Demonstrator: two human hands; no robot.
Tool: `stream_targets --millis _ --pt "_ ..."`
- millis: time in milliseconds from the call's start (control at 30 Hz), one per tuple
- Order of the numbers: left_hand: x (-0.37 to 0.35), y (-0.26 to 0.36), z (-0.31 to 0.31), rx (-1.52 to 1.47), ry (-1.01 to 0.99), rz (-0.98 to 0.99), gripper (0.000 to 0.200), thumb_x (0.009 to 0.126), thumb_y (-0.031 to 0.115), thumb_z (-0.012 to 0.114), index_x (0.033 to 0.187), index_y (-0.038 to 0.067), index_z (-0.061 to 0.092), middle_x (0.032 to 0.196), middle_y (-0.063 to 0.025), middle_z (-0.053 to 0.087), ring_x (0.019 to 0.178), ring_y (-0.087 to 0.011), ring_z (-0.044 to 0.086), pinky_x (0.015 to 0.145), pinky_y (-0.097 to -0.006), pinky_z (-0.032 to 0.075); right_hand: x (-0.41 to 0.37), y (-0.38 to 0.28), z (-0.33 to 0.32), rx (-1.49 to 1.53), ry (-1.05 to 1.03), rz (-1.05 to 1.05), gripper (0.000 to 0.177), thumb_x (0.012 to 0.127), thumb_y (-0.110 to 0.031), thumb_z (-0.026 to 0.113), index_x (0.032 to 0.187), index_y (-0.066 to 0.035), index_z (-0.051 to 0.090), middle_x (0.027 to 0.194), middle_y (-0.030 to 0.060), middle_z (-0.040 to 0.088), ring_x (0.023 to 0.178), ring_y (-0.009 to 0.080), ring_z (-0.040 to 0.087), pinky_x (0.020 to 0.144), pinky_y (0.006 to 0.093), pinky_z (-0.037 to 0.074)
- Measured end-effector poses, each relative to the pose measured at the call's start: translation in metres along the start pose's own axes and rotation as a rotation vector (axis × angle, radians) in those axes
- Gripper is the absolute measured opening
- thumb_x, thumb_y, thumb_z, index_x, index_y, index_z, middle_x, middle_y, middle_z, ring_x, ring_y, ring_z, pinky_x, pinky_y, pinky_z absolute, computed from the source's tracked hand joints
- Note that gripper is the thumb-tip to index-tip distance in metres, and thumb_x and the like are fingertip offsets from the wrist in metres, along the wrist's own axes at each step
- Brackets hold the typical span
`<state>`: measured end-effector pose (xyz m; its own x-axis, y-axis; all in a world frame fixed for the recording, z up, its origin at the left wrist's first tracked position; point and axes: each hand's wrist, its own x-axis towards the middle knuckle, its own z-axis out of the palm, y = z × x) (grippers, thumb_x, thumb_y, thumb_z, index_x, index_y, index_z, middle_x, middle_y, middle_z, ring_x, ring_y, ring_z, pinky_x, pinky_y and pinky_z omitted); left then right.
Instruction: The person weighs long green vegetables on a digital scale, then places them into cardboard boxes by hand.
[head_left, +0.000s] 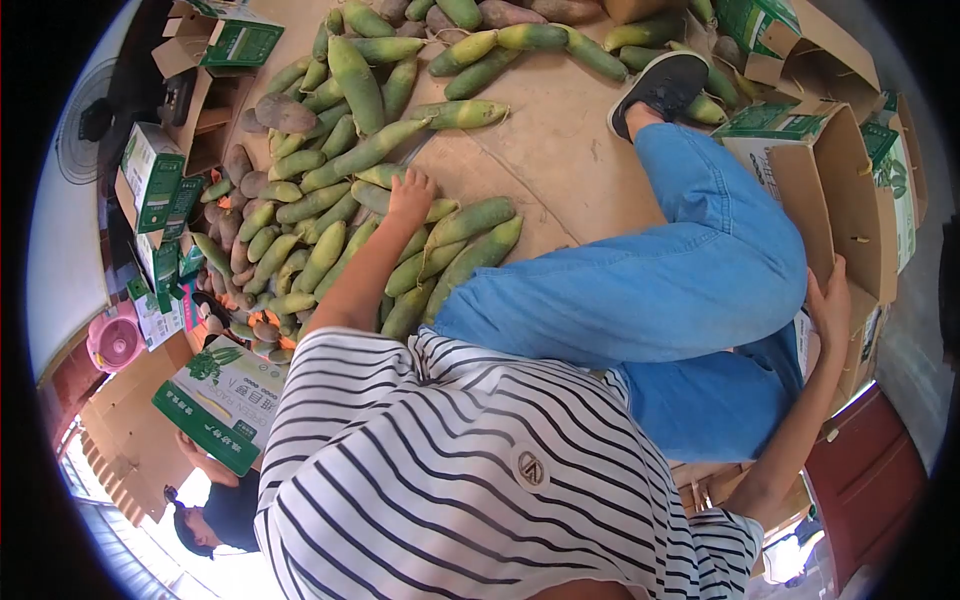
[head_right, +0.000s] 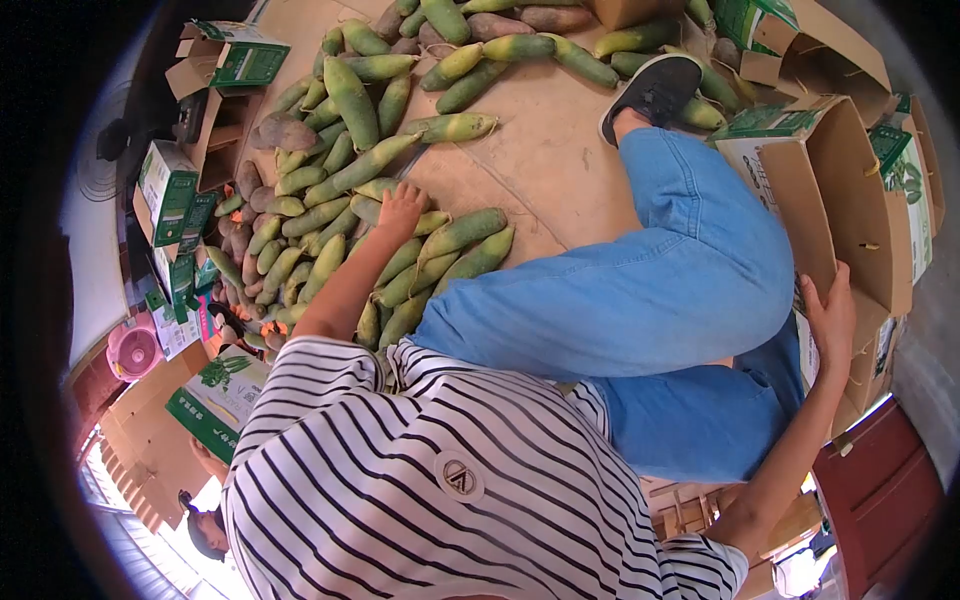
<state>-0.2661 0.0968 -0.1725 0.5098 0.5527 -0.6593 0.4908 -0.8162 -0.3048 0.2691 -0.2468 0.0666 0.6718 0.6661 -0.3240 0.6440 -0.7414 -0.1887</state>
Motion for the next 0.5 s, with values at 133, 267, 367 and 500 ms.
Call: stream_targets --millis 133,267,367,500 --pt "0.036 0.002 0.021 -0.021 -0.017 0.087 0.034 0.087 0.019 0.050 0.121 0.015 0.051 0.126 -0.0115 0.050 0.120 -0.0294 0.044 0.092 -0.0518 0.035 -0.007 -0.003 -0.002 0.094 -0.008 -0.051 0.042 0.085 -0.025 0.060 0.118 -0.005 0.044 0.105 0.0218 0.060 0.099 0.0359 0.059 0.081 0.0394 0.046" --pt "0.052 0.001 0.018 -0.050 -0.133 0.093 0.025 0.087 0.023 0.050 0.107 0.019 0.064 0.122 -0.0084 0.055 0.118 -0.0280 0.047 0.093 -0.0506 0.036 -0.007 -0.004 -0.001 0.063 0.016 -0.093 0.044 0.083 -0.024 0.061 0.118 -0.004 0.044 0.108 0.0212 0.058 0.103 0.0352 0.057 0.084 0.0389 0.044" --pt "0.045 -0.002 0.016 -0.252 -0.016 0.105 0.024 0.087 0.024 0.051 0.106 0.020 0.064 0.124 -0.0083 0.054 0.118 -0.0291 0.047 0.095 -0.0467 0.039 -0.002 0.004 0.002 -0.018 0.060 -0.041 0.048 0.083 -0.029 0.059 0.120 -0.003 0.043 0.111 0.0219 0.056 0.106 0.0366 0.053 0.087 0.0394 0.042" --pt "0.011 0.000 -0.050 -0.423 0.370 0.102 0.048 0.077 0.012 0.065 0.121 0.004 0.048 0.118 -0.0200 0.053 0.112 -0.0348 0.049 0.089 -0.0412 0.045 -0.009 -0.006 -0.013 -0.028 0.042 0.072 0.051 0.080 -0.033 0.061 0.114 0.001 0.044 0.111 0.0228 0.056 0.107 0.0364 0.052 0.087 0.0427 0.042"
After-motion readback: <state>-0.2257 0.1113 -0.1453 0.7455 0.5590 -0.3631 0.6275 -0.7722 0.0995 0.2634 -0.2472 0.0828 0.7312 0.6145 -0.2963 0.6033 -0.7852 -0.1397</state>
